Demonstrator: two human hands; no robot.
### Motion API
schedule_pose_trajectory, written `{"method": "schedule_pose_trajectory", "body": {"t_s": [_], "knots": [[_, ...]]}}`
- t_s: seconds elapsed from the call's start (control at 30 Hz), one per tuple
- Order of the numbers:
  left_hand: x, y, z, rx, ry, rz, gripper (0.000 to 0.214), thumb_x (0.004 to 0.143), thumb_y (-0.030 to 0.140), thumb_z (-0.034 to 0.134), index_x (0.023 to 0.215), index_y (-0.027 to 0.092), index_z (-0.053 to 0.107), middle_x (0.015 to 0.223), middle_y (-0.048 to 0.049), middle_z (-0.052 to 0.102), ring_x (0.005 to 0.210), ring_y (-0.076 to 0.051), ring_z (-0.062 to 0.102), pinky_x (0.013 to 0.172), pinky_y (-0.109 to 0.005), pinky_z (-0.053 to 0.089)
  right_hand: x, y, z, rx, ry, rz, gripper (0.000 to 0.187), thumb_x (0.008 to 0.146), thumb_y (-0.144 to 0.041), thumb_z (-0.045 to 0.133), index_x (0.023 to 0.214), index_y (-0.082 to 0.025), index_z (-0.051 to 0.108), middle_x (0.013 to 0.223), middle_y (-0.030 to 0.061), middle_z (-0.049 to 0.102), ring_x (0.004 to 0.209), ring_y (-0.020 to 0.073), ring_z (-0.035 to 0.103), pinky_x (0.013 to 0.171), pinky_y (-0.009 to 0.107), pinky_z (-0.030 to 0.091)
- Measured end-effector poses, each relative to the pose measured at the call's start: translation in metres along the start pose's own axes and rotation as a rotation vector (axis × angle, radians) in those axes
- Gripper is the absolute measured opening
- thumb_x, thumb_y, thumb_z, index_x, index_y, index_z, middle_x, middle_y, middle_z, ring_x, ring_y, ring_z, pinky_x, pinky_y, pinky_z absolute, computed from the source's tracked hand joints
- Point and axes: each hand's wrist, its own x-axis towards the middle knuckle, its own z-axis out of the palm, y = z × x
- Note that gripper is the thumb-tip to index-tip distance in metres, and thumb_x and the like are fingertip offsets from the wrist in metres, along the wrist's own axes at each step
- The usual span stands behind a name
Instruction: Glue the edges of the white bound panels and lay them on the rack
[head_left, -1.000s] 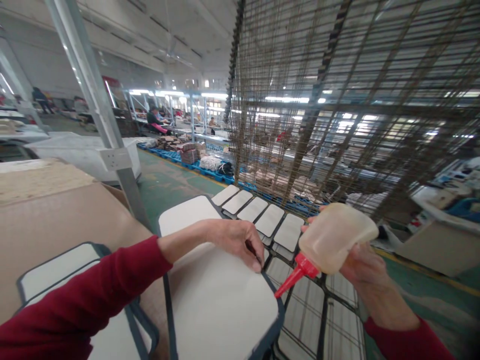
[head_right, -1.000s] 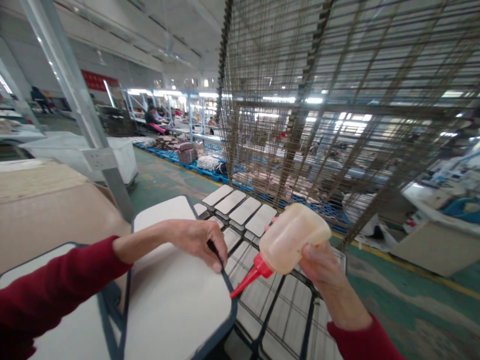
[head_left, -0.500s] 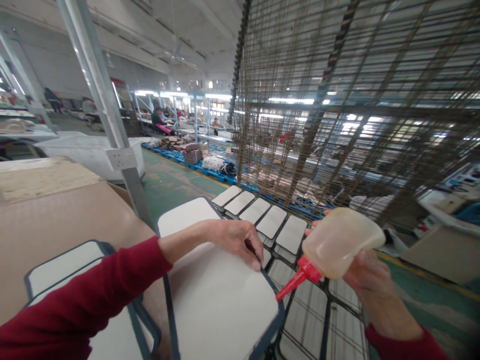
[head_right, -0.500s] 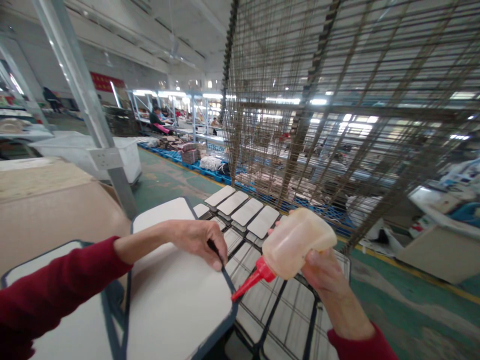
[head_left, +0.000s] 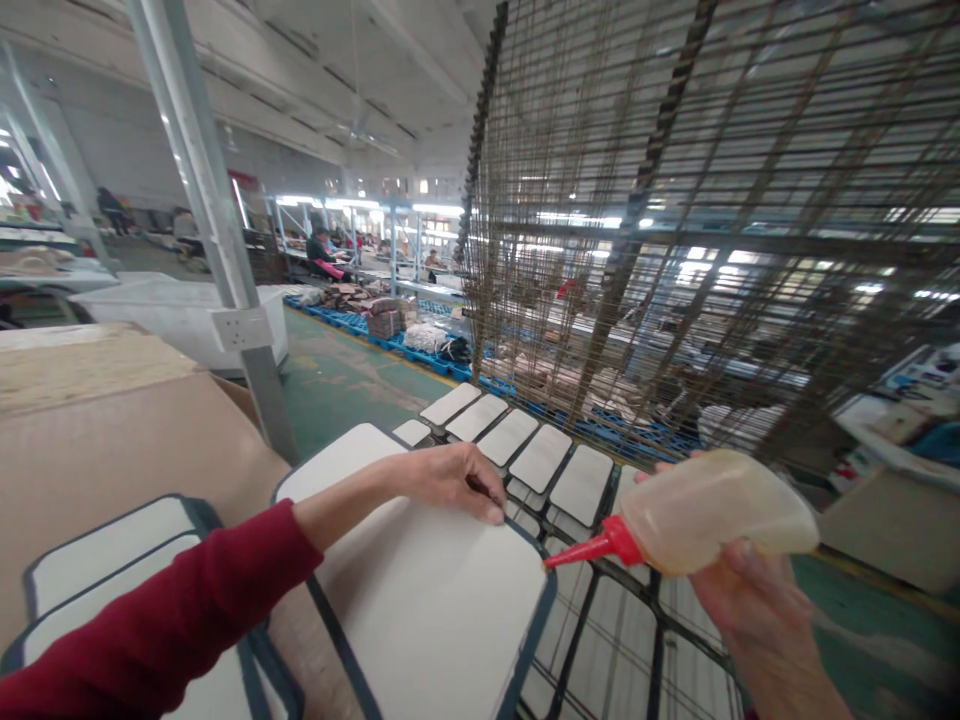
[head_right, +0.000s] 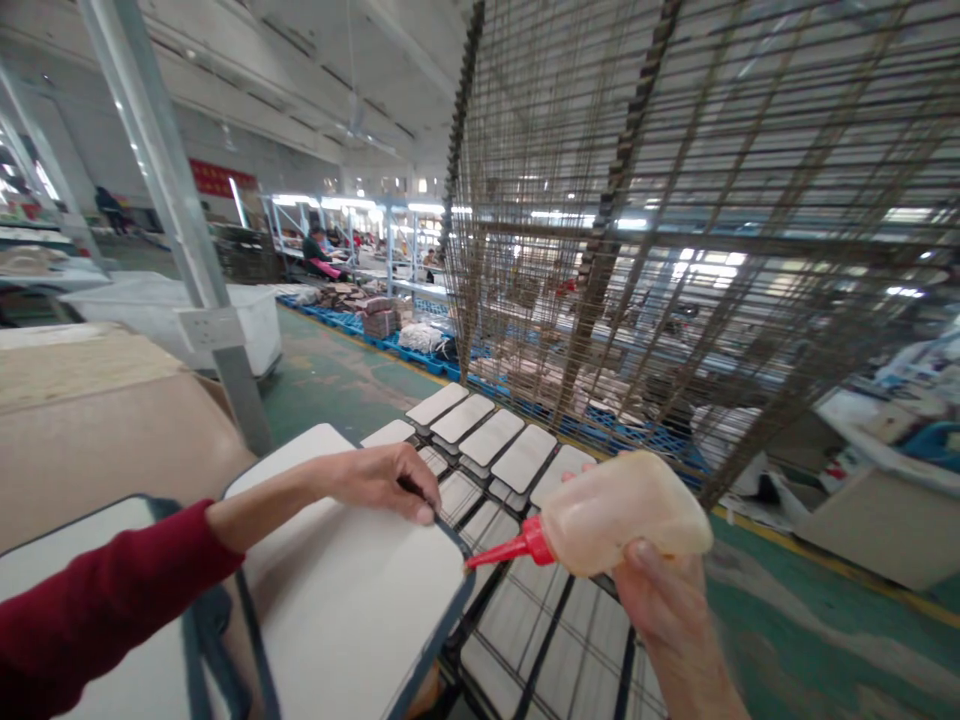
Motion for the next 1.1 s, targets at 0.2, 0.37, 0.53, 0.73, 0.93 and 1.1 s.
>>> {"method": "schedule_pose_trajectory", "body": {"t_s": [0.2, 0.37, 0.53, 0.73, 0.93, 1.1], "knots": [[-0.003, -0.005, -0.001, 0.047, 0.062, 0.004, 0.040, 0.079, 0.047, 0.066, 0.074, 0.008, 0.069, 0.060, -0.0001, 0.056, 0.059, -0.009, 0.045, 0.052, -0.018, 0.036, -0.008, -0.002, -0.002, -0.017, 0.068, -0.064, 0.059, 0.056, -0.038, 0.082, 0.112, -0.029, 0.064, 0.111, 0.0069, 0.068, 0.098, 0.0314, 0.063, 0.091, 0.053, 0.052], [-0.008, -0.010, 0.001, 0.021, 0.093, 0.005, 0.037, 0.080, 0.044, 0.065, 0.073, 0.008, 0.066, 0.060, 0.0007, 0.053, 0.059, -0.009, 0.043, 0.052, -0.018, 0.034, -0.010, -0.001, -0.002, -0.008, 0.090, -0.070, 0.061, 0.056, -0.037, 0.083, 0.113, -0.029, 0.062, 0.113, 0.0048, 0.067, 0.103, 0.0316, 0.063, 0.092, 0.053, 0.051], [-0.011, -0.012, 0.003, 0.026, 0.136, -0.010, 0.039, 0.079, 0.047, 0.065, 0.074, 0.008, 0.067, 0.060, 0.0008, 0.053, 0.058, -0.009, 0.044, 0.053, -0.018, 0.035, -0.009, 0.001, 0.001, -0.034, 0.034, -0.027, 0.065, 0.061, -0.037, 0.079, 0.122, -0.026, 0.058, 0.108, 0.0105, 0.069, 0.108, 0.0356, 0.061, 0.099, 0.059, 0.044], [-0.017, -0.014, 0.005, 0.024, 0.169, -0.032, 0.039, 0.080, 0.047, 0.064, 0.077, 0.009, 0.069, 0.061, 0.0001, 0.055, 0.059, -0.009, 0.044, 0.054, -0.018, 0.035, -0.011, 0.004, -0.001, -0.024, -0.022, -0.026, 0.065, 0.064, -0.034, 0.076, 0.126, -0.026, 0.057, 0.109, 0.0116, 0.069, 0.112, 0.0354, 0.059, 0.097, 0.059, 0.046], [-0.023, -0.014, 0.005, -0.017, 0.189, -0.073, 0.039, 0.080, 0.047, 0.064, 0.077, 0.008, 0.069, 0.064, -0.0012, 0.058, 0.061, -0.010, 0.046, 0.056, -0.019, 0.038, -0.016, 0.005, -0.001, -0.022, 0.000, 0.023, 0.065, 0.067, -0.041, 0.076, 0.127, -0.027, 0.056, 0.108, 0.0110, 0.069, 0.112, 0.0335, 0.060, 0.100, 0.057, 0.045], [-0.025, -0.016, 0.005, -0.053, 0.214, -0.098, 0.038, 0.079, 0.047, 0.065, 0.075, 0.010, 0.069, 0.063, -0.0007, 0.056, 0.060, -0.010, 0.046, 0.051, -0.017, 0.037, -0.021, 0.004, 0.008, -0.019, 0.009, 0.057, 0.067, 0.063, -0.040, 0.077, 0.126, -0.029, 0.056, 0.112, 0.0094, 0.068, 0.111, 0.0332, 0.060, 0.104, 0.059, 0.039]]}}
